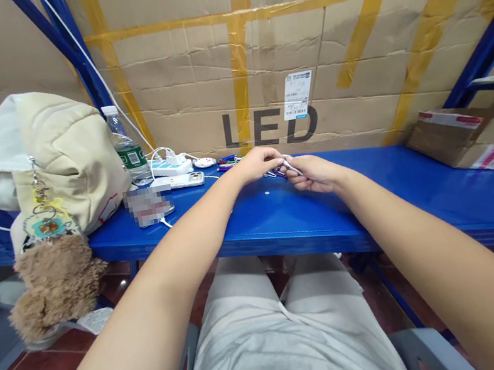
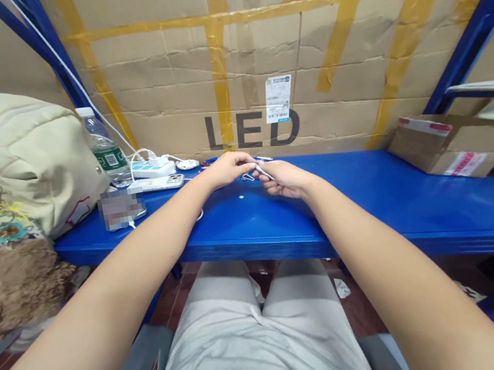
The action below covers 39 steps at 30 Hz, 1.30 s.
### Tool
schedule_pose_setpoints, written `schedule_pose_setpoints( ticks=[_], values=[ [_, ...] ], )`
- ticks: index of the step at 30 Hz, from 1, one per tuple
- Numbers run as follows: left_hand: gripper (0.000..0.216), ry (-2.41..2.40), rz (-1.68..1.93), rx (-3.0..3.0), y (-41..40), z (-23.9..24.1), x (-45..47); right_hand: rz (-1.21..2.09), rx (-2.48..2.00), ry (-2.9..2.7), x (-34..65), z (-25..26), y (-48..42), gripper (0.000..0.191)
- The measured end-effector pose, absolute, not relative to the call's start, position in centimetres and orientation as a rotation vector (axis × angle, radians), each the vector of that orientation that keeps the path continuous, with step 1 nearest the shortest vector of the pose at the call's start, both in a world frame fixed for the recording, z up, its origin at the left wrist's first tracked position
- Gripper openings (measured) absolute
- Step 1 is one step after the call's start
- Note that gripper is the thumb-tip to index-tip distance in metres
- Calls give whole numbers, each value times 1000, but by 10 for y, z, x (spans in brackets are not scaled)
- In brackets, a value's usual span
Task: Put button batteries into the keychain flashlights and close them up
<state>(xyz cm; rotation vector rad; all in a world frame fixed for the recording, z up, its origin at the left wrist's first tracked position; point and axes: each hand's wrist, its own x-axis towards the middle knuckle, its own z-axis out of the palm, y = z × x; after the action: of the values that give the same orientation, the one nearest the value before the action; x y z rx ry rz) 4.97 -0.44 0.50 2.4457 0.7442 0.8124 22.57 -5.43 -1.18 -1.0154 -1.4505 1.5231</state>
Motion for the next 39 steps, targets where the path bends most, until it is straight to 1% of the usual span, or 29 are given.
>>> schedule_pose_setpoints(
  ticks=[5,9,14,21,27,31,35,39],
  values=[
    [20,745,850,2395,-2,5,51,1534,-952,-1419,225,-12,-52,25],
    [23,705,912,2324,2,4,49,1592,-913,-1367,224,-10,-50,30],
    [28,636,824,2293,8,0,45,1657,-977,-1365,224,-7,-53,28],
    [37,587,794,2233,5,1,41,1683,-984,-1356,223,-5,-57,30],
    [38,608,727,2296,4,4,39,1679,-1001,-1339,224,-3,-58,29],
    [36,638,852,2312,9,4,37,1549,-1053,-1341,226,0,-60,33],
    [37,698,874,2289,10,6,31,1371,-1110,-1429,229,0,-61,27],
    [35,718,850,2298,9,8,30,1336,-1192,-1476,230,-2,-59,22]
  ],
)
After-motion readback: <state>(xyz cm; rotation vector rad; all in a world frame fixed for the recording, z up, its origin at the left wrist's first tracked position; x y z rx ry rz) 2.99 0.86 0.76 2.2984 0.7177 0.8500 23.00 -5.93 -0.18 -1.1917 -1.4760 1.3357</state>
